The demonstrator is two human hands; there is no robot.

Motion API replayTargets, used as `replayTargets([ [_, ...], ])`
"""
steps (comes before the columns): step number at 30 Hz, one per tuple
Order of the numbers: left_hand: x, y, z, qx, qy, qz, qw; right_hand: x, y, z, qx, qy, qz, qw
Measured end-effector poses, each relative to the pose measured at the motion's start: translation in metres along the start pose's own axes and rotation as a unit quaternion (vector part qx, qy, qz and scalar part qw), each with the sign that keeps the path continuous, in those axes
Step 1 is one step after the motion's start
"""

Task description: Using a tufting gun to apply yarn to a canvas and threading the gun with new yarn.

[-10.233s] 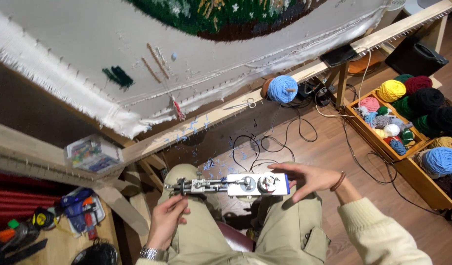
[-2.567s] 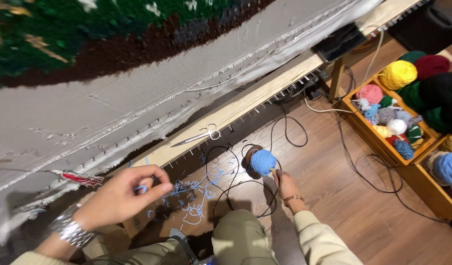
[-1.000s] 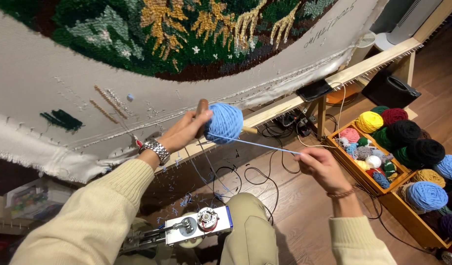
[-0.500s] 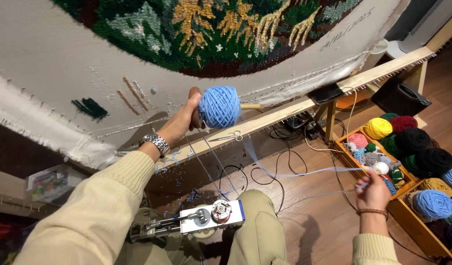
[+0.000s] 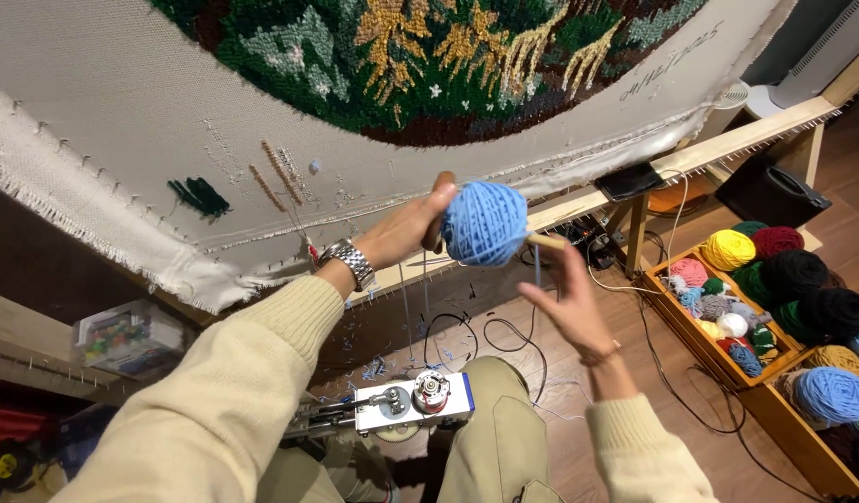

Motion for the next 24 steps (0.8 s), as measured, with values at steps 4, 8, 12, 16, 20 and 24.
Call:
replayTargets([
  [4,0.004,-0.005,-0.007,-0.013,-0.019,0.010,1.000,-0.018,-0.008,0.048,-0.135,0.050,-0.093,0.985],
  [8,0.021,-0.028,-0.024,0.059,-0.078,0.061,0.993,0.004,-0.039,0.067,-0.237,0.015,-0.116,0.964],
  [12,0.035,-0.042,-0.033,0.112,-0.057,0.075,0.989,0.032,-0.087,0.139,-0.235,0.146,-0.025,0.961],
  [16,0.046,-0.053,-0.035,0.104,-0.110,0.105,0.983,0.064,-0.140,0.184,-0.222,0.240,0.240,0.914],
  [20,0.044,-0.060,-0.042,0.088,-0.052,0.110,0.989,0.107,-0.210,0.296,-0.244,0.248,0.543,0.764],
  [24,0.041,-0.058,-0.037,0.084,-0.053,0.123,0.987,0.126,-0.247,0.360,0.206,0.220,0.555,0.776],
])
Point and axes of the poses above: each hand's wrist, its own x-axis away from the middle knuckle, its own y-axis out of the palm, z = x × y, the point moved 4 cm from there along -x, towards the middle knuckle, and after that the axes turned 6 degrees about -z, right-handed, at the moved point
